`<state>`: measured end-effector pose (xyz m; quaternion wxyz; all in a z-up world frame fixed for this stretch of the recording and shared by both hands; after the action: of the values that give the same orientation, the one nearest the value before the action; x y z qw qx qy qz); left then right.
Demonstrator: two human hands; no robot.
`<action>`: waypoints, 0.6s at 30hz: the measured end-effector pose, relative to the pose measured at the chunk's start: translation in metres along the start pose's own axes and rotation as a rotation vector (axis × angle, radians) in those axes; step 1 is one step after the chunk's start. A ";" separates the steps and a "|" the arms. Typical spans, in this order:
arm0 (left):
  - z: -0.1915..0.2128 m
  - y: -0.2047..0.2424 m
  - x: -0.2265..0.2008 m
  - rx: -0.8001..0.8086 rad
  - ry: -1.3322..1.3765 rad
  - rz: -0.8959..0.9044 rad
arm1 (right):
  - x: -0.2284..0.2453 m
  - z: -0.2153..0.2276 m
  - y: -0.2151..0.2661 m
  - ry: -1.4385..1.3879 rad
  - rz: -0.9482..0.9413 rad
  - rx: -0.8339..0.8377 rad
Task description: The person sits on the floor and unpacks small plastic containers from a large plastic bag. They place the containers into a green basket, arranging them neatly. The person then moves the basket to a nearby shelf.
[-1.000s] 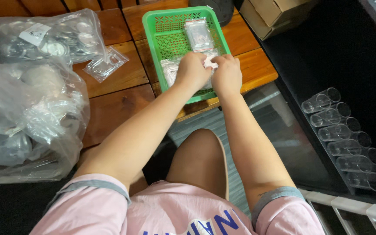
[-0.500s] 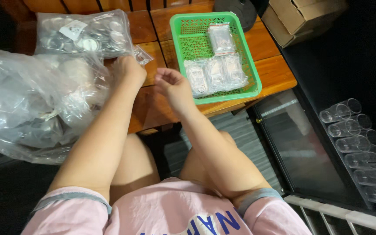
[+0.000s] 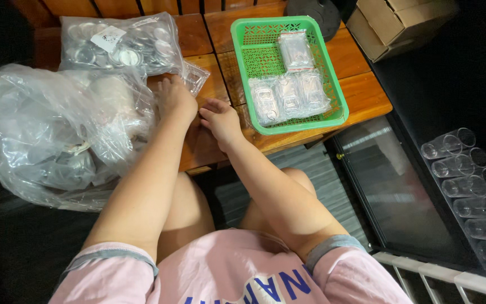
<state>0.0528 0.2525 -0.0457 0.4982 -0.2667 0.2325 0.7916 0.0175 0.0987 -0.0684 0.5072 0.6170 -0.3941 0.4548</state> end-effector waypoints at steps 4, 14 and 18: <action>0.008 0.027 -0.019 -0.020 -0.063 -0.051 | 0.005 0.010 0.002 0.066 0.079 -0.058; -0.002 0.049 -0.022 -0.104 0.194 -0.158 | -0.002 0.036 -0.026 0.915 0.211 -0.231; 0.006 0.058 -0.004 -0.107 0.378 0.039 | -0.017 0.037 -0.045 1.016 0.182 -0.214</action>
<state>0.0002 0.2306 -0.0330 0.4151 -0.4322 0.2847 0.7482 0.0610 0.0708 -0.0988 0.6531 0.2266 -0.1946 0.6959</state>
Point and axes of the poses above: each hand's wrist, its own y-axis away from the middle knuckle, its own z-axis out of the back of the hand, x = y × z, the point moved 9 cm from there along -y, towards the middle knuckle, and after that the axes turned 10 degrees about y, right-handed, at the moved point
